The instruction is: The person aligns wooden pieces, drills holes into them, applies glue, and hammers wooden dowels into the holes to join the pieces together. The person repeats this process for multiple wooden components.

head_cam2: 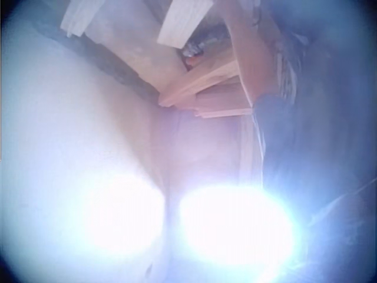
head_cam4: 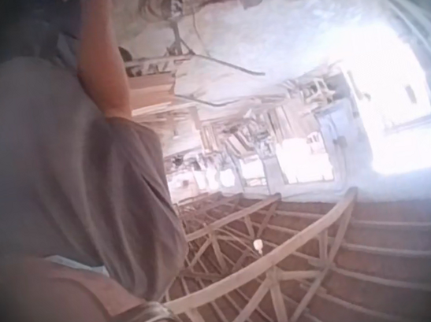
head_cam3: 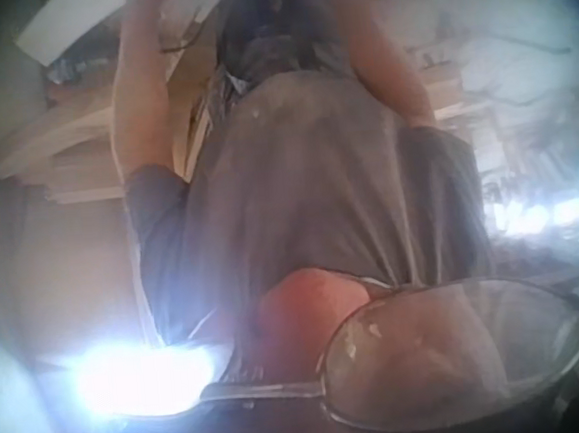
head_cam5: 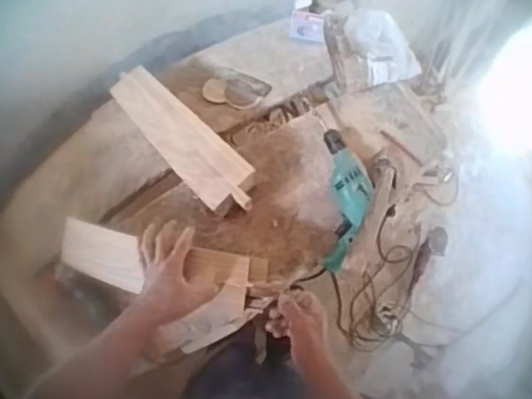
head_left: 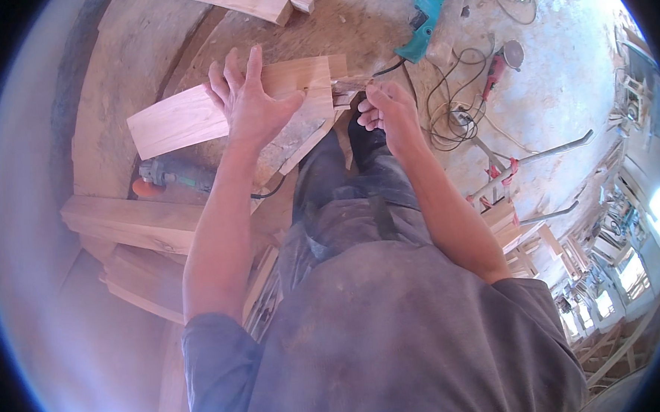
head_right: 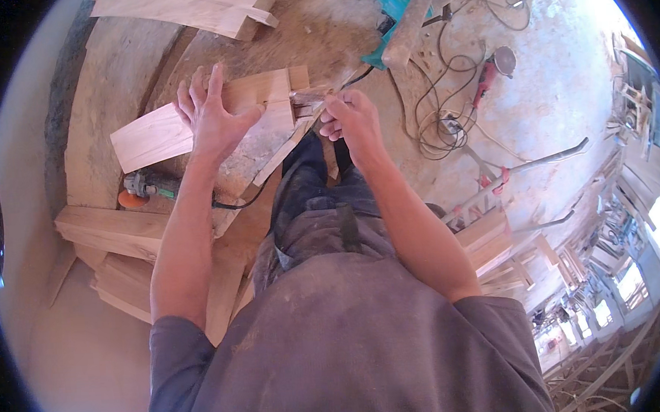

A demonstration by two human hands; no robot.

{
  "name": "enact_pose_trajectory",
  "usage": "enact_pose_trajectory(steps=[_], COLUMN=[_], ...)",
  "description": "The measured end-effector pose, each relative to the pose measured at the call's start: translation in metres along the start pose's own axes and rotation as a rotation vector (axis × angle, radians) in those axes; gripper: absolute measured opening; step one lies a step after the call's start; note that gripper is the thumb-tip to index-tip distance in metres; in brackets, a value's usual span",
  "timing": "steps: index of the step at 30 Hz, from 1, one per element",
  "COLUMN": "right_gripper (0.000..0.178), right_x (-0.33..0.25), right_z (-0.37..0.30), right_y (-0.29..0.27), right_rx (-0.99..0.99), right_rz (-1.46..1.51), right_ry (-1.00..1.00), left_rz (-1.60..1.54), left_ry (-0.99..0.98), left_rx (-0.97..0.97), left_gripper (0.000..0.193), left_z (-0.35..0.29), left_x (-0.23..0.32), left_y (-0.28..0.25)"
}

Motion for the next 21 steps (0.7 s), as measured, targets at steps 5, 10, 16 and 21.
enact_pose_trajectory(steps=[5,10,16,21], right_gripper=[0.030,0.029,0.028,0.032], right_x=[0.001,0.002,0.000,0.001], right_z=[-0.002,0.002,0.000,0.007], right_y=[-0.003,-0.004,-0.003,-0.003], right_rx=[-0.074,-0.083,-0.093,-0.095], right_rz=[-0.003,-0.033,0.022,0.045], right_ry=[0.022,0.032,0.034,0.026], left_rz=[0.025,0.057,0.010,0.021], left_ry=[-0.059,-0.141,-0.059,-0.001], left_rx=[-0.043,-0.082,-0.150,-0.156], left_gripper=[0.101,0.100,0.098,0.096], left_z=[0.005,0.007,0.005,0.006], left_x=[0.002,0.009,0.001,-0.003], left_y=[0.003,0.005,0.002,0.006])
Point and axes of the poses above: each hand's wrist, its own z-axis towards the middle knuckle, its own y-axis out of the palm, x = y × z, the point moved 6 cm from there along z, towards the middle knuckle, and after that the axes turned 4 degrees about -z, right-handed, at the moved point
